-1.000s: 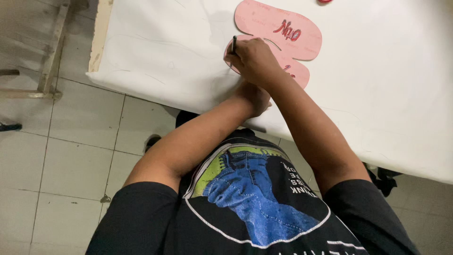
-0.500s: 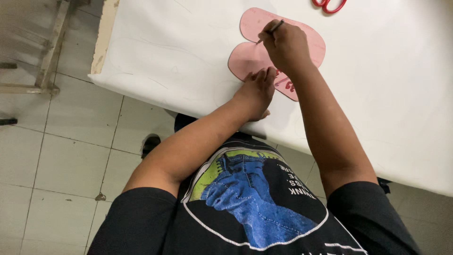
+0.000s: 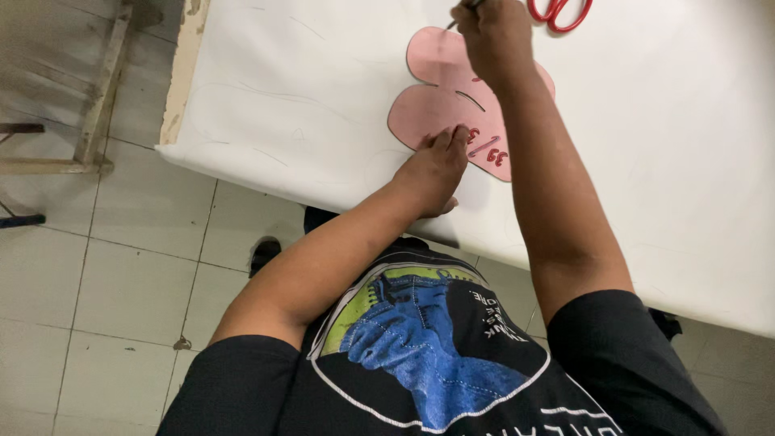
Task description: The person unrolls a large sheet of white material on a work table and smooths it out. They then use a pink shoe-shaped template and a pencil to trace multiple outlines onto the material, repositioning the template repeatedly to create a series of identical shapes.
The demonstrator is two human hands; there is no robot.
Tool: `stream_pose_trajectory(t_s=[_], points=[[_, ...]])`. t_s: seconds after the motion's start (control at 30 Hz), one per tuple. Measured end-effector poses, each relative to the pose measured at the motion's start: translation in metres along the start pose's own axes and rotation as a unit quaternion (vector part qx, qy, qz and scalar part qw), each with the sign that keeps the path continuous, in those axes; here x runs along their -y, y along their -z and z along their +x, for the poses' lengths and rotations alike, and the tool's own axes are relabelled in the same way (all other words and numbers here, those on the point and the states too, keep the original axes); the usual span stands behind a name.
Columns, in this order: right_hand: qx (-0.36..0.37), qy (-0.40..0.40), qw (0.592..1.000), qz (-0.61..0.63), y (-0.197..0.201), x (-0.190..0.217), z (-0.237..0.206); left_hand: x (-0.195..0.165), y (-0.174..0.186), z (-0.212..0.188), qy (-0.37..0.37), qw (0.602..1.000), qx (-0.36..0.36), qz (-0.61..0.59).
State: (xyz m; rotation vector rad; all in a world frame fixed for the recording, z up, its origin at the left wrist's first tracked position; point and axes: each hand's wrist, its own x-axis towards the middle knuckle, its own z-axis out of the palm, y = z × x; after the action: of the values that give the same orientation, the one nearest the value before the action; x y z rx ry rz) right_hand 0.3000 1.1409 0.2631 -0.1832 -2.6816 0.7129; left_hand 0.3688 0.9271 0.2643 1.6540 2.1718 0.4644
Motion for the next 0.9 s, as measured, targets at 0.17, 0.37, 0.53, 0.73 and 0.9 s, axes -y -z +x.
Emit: stream_pose_trajectory(t_s=[0.17, 0.37, 0.53, 0.73, 0.9], points=[[0.011, -0.093, 0.995, -0.017, 0.06, -0.051, -0.051, 0.002, -0.006, 0.001, -0.009, 1.0, 0.001, 0.011], [-0.031, -0.161, 0.986, -0.021, 0.103, -0.071, -0.124, 0.0, -0.01, 0.006, -0.003, 0.998, 0.046, 0.046], [-0.05, -0.166, 0.983, -0.054, 0.098, -0.046, -0.172, -0.001, -0.018, 0.009, -0.008, 0.999, 0.028, 0.045], [-0.068, -0.125, 0.99, 0.023, 0.066, -0.015, -0.183, -0.001, -0.022, 0.009, -0.016, 0.999, 0.019, 0.033], [-0.054, -0.189, 0.966, 0.171, 0.069, -0.016, -0.192, -0.003, -0.022, 0.011, -0.029, 0.998, -0.006, 0.06]])
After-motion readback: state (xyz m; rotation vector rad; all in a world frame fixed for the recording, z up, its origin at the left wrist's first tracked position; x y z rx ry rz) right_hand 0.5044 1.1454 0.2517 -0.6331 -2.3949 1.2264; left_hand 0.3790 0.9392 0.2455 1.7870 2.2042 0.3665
